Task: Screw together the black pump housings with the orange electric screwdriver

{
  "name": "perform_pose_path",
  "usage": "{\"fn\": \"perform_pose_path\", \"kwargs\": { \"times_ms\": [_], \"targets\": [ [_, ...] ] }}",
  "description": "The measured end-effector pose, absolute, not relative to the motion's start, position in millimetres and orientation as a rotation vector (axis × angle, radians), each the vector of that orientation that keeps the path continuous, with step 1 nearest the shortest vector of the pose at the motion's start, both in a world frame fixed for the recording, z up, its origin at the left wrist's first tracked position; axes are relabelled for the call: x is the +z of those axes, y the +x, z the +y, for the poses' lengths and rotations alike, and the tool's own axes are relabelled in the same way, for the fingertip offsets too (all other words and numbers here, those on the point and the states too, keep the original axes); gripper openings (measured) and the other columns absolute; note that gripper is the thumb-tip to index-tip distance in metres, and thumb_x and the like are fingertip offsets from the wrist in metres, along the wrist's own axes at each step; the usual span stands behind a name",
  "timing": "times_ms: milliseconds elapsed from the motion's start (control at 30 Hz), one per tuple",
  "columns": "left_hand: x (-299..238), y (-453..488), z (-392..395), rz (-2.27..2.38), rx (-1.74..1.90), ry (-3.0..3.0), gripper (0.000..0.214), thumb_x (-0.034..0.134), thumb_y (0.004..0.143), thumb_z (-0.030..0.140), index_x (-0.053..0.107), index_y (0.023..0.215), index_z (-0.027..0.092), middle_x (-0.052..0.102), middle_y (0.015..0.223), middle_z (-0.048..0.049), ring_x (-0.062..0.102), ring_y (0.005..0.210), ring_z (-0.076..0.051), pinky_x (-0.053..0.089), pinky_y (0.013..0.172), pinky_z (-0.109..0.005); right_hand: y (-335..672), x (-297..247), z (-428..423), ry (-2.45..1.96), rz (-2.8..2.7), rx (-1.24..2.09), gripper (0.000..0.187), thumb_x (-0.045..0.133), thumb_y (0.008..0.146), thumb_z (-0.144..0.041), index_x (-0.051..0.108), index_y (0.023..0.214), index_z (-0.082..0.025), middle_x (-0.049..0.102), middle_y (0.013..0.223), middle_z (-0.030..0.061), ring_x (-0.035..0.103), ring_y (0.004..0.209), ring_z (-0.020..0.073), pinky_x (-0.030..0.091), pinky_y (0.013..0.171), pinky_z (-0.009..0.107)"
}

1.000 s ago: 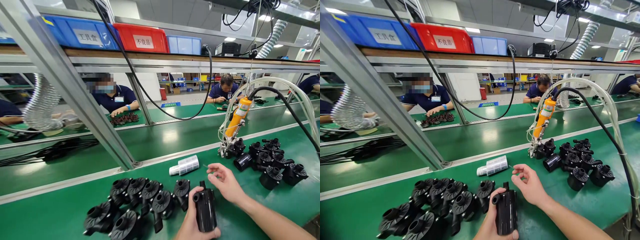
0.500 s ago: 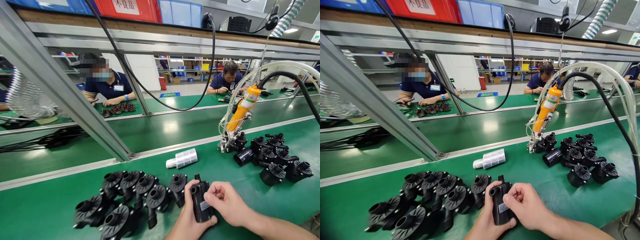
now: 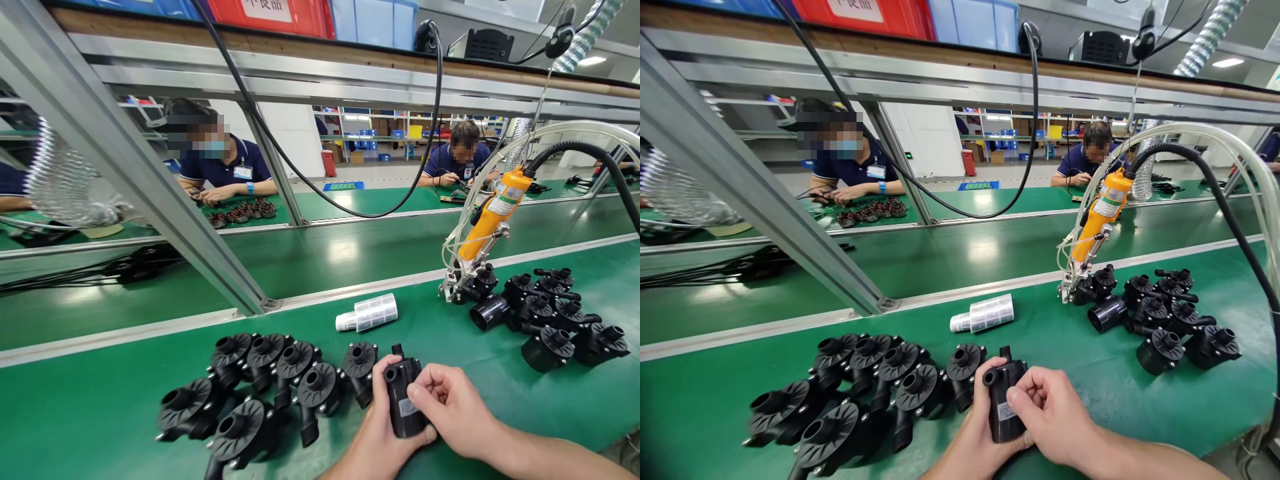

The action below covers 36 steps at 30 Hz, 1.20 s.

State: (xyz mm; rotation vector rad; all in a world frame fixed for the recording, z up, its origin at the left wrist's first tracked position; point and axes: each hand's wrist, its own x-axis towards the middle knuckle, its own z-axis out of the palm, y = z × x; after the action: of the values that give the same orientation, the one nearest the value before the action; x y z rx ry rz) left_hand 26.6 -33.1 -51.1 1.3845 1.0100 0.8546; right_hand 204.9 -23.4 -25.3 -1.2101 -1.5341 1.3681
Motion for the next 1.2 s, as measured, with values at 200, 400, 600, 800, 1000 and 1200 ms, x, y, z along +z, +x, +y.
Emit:
{"fn": "perform_pose_path", "kwargs": {
  "times_ms": [200, 400, 600, 800, 1000, 1200],
  "targets": [
    [-45.4, 26.7, -34.4, 0.999, 0.859, 1.378, 0.092, 0.089, 0.082, 0.036, 0.021, 0.144, 0.032, 0.065, 0.13, -0.0082, 0.072, 0.115, -0.029, 0.055, 0.104, -0.048, 205.1, -24.1, -28.2, -1.246, -1.718, 1.117, 0.034, 0.06, 0.103, -0.045, 0.065, 0.082, -0.017, 0.059, 0.069, -0.0003, 0.049, 0.06, 0.0123, 0.036, 0.058, 0.026],
    [-49.1, 24.4, -32.7, 0.977, 0.862, 1.402, 0.093, 0.087, 0.081, 0.033, 0.02, 0.145, 0.032, 0.065, 0.129, -0.0074, 0.071, 0.114, -0.028, 0.055, 0.104, -0.046, 212.3, -26.7, -22.2, -1.185, -2.016, 0.735, 0.016, 0.062, 0.101, -0.036, 0.062, 0.097, -0.021, 0.057, 0.073, -0.0032, 0.049, 0.058, 0.0122, 0.035, 0.061, 0.029],
    [-53.9, 21.9, -34.0, 0.961, 0.88, 1.411, 0.097, 0.088, 0.081, 0.034, 0.018, 0.147, 0.031, 0.059, 0.142, -0.0129, 0.067, 0.125, -0.032, 0.053, 0.107, -0.048, 217.9, -20.1, -7.0, -1.323, -1.855, 1.064, 0.053, 0.065, 0.097, -0.035, 0.042, 0.142, -0.021, 0.058, 0.074, -0.0084, 0.058, 0.059, 0.0142, 0.042, 0.061, 0.026],
    [-49.4, 22.5, -35.2, 0.998, 0.876, 1.448, 0.096, 0.086, 0.079, 0.031, 0.019, 0.147, 0.031, 0.061, 0.139, -0.0113, 0.068, 0.121, -0.03, 0.054, 0.104, -0.044, 217.9, -15.1, -5.1, -1.245, -1.881, 1.105, 0.042, 0.057, 0.103, -0.04, 0.047, 0.14, -0.021, 0.056, 0.072, -0.0079, 0.057, 0.06, 0.0145, 0.042, 0.06, 0.026],
    [-52.5, 25.8, -37.9, 1.099, 0.916, 1.56, 0.087, 0.082, 0.083, 0.031, 0.022, 0.145, 0.033, 0.064, 0.119, -0.0036, 0.068, 0.093, -0.022, 0.057, 0.087, -0.037, 229.8, -4.9, -29.7, -1.292, -1.85, 0.814, 0.027, 0.051, 0.108, -0.043, 0.065, 0.097, -0.022, 0.062, 0.081, 0.0021, 0.059, 0.069, 0.0169, 0.046, 0.065, 0.029],
    [-73.1, 25.1, -35.6, 1.05, 1.08, 1.864, 0.076, 0.078, 0.086, 0.033, 0.026, 0.142, 0.033, 0.051, 0.133, -0.0107, 0.069, 0.099, -0.024, 0.059, 0.086, -0.039, 204.9, -61.4, -79.3, -1.351, -1.428, 0.932, 0.039, 0.066, 0.099, -0.056, 0.069, 0.114, -0.019, 0.065, 0.083, 0.0045, 0.058, 0.06, 0.0145, 0.047, 0.051, 0.024]
  ]
}}
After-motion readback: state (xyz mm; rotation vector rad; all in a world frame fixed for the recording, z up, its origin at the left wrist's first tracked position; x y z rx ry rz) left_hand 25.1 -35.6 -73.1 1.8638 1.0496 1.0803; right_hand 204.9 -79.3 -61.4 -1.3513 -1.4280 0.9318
